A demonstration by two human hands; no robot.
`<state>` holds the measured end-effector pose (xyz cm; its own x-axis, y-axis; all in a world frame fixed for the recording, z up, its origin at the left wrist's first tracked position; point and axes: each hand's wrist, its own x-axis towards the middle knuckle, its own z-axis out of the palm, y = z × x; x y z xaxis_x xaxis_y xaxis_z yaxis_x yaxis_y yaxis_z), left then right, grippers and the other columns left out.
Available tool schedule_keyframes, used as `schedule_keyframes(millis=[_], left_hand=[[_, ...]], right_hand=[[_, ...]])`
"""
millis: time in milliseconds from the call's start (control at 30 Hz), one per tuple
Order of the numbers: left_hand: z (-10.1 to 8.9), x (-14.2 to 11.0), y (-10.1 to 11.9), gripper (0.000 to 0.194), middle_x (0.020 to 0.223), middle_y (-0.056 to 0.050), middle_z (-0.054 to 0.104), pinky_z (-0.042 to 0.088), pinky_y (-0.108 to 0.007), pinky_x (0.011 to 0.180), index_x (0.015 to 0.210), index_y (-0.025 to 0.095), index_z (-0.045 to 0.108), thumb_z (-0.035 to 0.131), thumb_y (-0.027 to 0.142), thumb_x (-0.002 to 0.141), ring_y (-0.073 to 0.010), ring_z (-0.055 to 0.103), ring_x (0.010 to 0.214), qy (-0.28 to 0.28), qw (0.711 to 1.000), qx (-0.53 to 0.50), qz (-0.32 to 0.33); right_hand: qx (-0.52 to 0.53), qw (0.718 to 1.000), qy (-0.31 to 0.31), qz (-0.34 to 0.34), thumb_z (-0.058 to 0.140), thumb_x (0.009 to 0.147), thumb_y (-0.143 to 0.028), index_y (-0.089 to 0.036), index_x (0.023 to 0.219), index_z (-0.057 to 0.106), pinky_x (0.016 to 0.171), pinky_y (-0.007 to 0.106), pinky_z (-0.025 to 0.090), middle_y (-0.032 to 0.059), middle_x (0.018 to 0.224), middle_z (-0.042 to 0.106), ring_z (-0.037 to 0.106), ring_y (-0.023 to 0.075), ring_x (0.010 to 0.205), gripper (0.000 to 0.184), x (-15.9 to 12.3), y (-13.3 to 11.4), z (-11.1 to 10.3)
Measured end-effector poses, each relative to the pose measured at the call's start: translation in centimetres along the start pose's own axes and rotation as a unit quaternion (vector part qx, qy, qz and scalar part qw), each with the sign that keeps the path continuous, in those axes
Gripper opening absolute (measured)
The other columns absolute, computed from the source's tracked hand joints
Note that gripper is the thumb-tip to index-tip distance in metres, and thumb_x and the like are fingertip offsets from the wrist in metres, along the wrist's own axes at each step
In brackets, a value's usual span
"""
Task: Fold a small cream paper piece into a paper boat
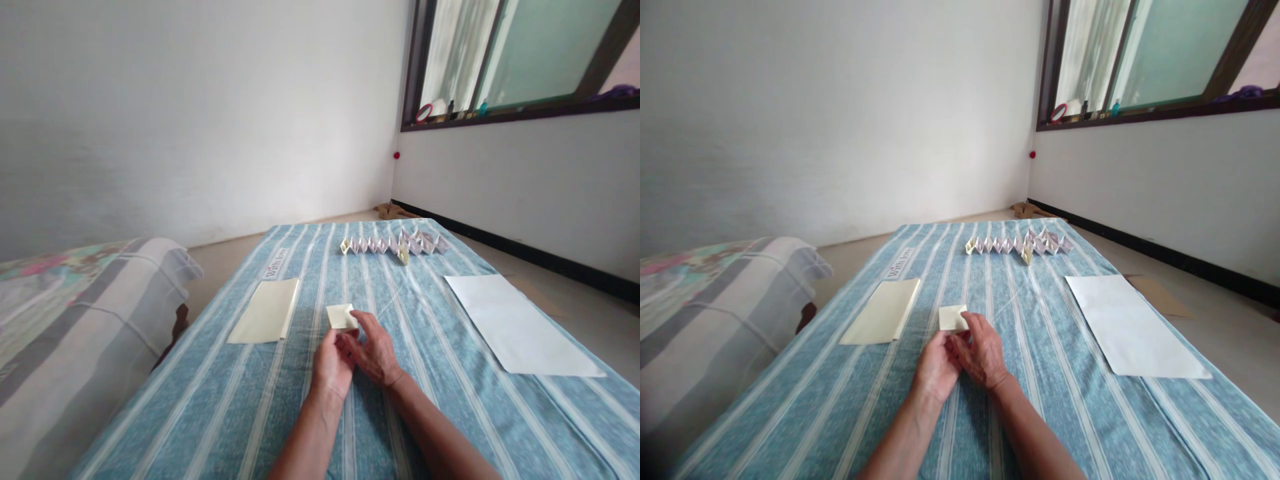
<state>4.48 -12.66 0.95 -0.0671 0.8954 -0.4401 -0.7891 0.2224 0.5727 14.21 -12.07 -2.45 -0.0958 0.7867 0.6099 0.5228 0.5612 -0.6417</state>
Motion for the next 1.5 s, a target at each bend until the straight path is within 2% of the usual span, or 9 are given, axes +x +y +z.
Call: schedule_keyframes(millis=[500, 833, 933, 1000, 1100, 1167, 1267, 1367, 1500], left_hand=[[2.2, 1.9, 0.4, 0.022, 0.061, -0.004, 0.067, 0.050, -0.020, 0.049, 0.077, 0.011, 0.064, 0.047, 0.009, 0.090, -0.0119, 0.063, 0.051, 0.000, 1.000, 0.009, -0.009], [2.1, 2.0, 1.0, 0.026, 0.064, -0.007, 0.069, 0.053, -0.027, 0.054, 0.079, 0.013, 0.063, 0.048, 0.029, 0.093, -0.0157, 0.066, 0.053, -0.035, 0.964, 0.242, -0.100], [0.7, 1.2, 2.4, 0.031, 0.057, -0.012, 0.068, 0.040, -0.024, 0.038, 0.068, 0.010, 0.065, 0.059, 0.034, 0.086, -0.0206, 0.064, 0.045, -0.049, 0.914, 0.384, -0.119], [-0.3, 1.0, 3.6, 0.025, 0.044, -0.004, 0.060, 0.026, -0.019, 0.035, 0.060, 0.012, 0.061, 0.065, 0.027, 0.080, -0.0140, 0.051, 0.032, -0.048, 0.884, 0.458, -0.073], [-1.3, 1.6, 5.2, 0.012, 0.048, 0.004, 0.057, 0.035, -0.019, 0.046, 0.063, 0.016, 0.063, 0.067, 0.012, 0.073, -0.0099, 0.051, 0.043, -0.051, 0.846, 0.530, 0.032], [-1.6, 2.5, 5.9, 0.014, 0.071, 0.002, 0.065, 0.046, -0.023, 0.062, 0.080, 0.019, 0.068, 0.065, 0.008, 0.072, -0.0134, 0.061, 0.064, -0.090, 0.707, 0.656, 0.249], [-1.6, 4.3, 6.1, 0.031, 0.096, -0.004, 0.066, 0.050, -0.031, 0.080, 0.096, 0.019, 0.068, 0.066, 0.004, 0.070, -0.0198, 0.063, 0.088, -0.158, 0.543, 0.731, 0.382], [-1.2, 5.8, 5.7, 0.029, 0.096, -0.006, 0.064, 0.051, -0.033, 0.084, 0.092, 0.018, 0.068, 0.066, 0.000, 0.069, -0.0222, 0.061, 0.095, -0.201, 0.465, 0.757, 0.412], [-0.9, 7.0, 5.4, 0.024, 0.096, -0.007, 0.063, 0.051, -0.033, 0.082, 0.087, 0.017, 0.069, 0.064, -0.001, 0.072, -0.0223, 0.060, 0.093, -0.237, 0.416, 0.760, 0.439]], right_hand=[[0.110, 0.987, 0.034, 0.116, 0.057, 0.076, -0.021, -0.018, 0.087, 0.069, 0.072, 0.031, 0.053, 0.0050, 0.085, 0.068, 0.065, 0.0183, 0.077, 0.017, 3.6, 2.0, 1.4], [0.114, 0.979, 0.042, 0.164, 0.054, 0.075, -0.019, -0.017, 0.082, 0.069, 0.058, 0.026, 0.051, 0.0020, 0.069, 0.067, 0.063, 0.0160, 0.060, 0.016, 4.4, 4.1, 1.8], [0.085, 0.987, 0.024, 0.132, 0.053, 0.074, -0.015, -0.018, 0.081, 0.069, 0.064, 0.026, 0.050, 0.0020, 0.073, 0.067, 0.062, 0.0157, 0.066, 0.017, 4.2, 4.6, 1.2], [0.064, 0.992, 0.010, 0.108, 0.052, 0.074, -0.012, -0.019, 0.080, 0.069, 0.070, 0.027, 0.049, 0.0029, 0.078, 0.067, 0.062, 0.0163, 0.072, 0.019, 4.0, 4.9, 0.8], [0.036, 0.996, -0.006, 0.085, 0.050, 0.075, -0.008, -0.019, 0.079, 0.069, 0.075, 0.028, 0.048, 0.0047, 0.085, 0.067, 0.063, 0.0173, 0.079, 0.022, 3.7, 5.2, 0.3], [0.018, 0.997, -0.011, 0.077, 0.050, 0.075, -0.006, -0.019, 0.080, 0.068, 0.078, 0.029, 0.048, 0.0060, 0.090, 0.067, 0.064, 0.0182, 0.083, 0.023, 3.6, 5.4, 0.3], [-0.006, 0.997, -0.015, 0.069, 0.051, 0.075, -0.005, -0.020, 0.080, 0.068, 0.080, 0.031, 0.049, 0.0075, 0.095, 0.067, 0.064, 0.0200, 0.087, 0.023, 3.5, 5.6, 0.4], [-0.024, 0.998, -0.020, 0.060, 0.051, 0.075, -0.005, -0.020, 0.082, 0.068, 0.083, 0.033, 0.049, 0.0081, 0.098, 0.066, 0.063, 0.0211, 0.091, 0.023, 3.4, 5.8, 0.5], [-0.052, 0.998, -0.023, 0.039, 0.052, 0.071, -0.003, -0.020, 0.096, 0.068, 0.085, 0.033, 0.050, 0.0074, 0.100, 0.066, 0.063, 0.0205, 0.093, 0.034, 3.2, 5.9, 0.4]])
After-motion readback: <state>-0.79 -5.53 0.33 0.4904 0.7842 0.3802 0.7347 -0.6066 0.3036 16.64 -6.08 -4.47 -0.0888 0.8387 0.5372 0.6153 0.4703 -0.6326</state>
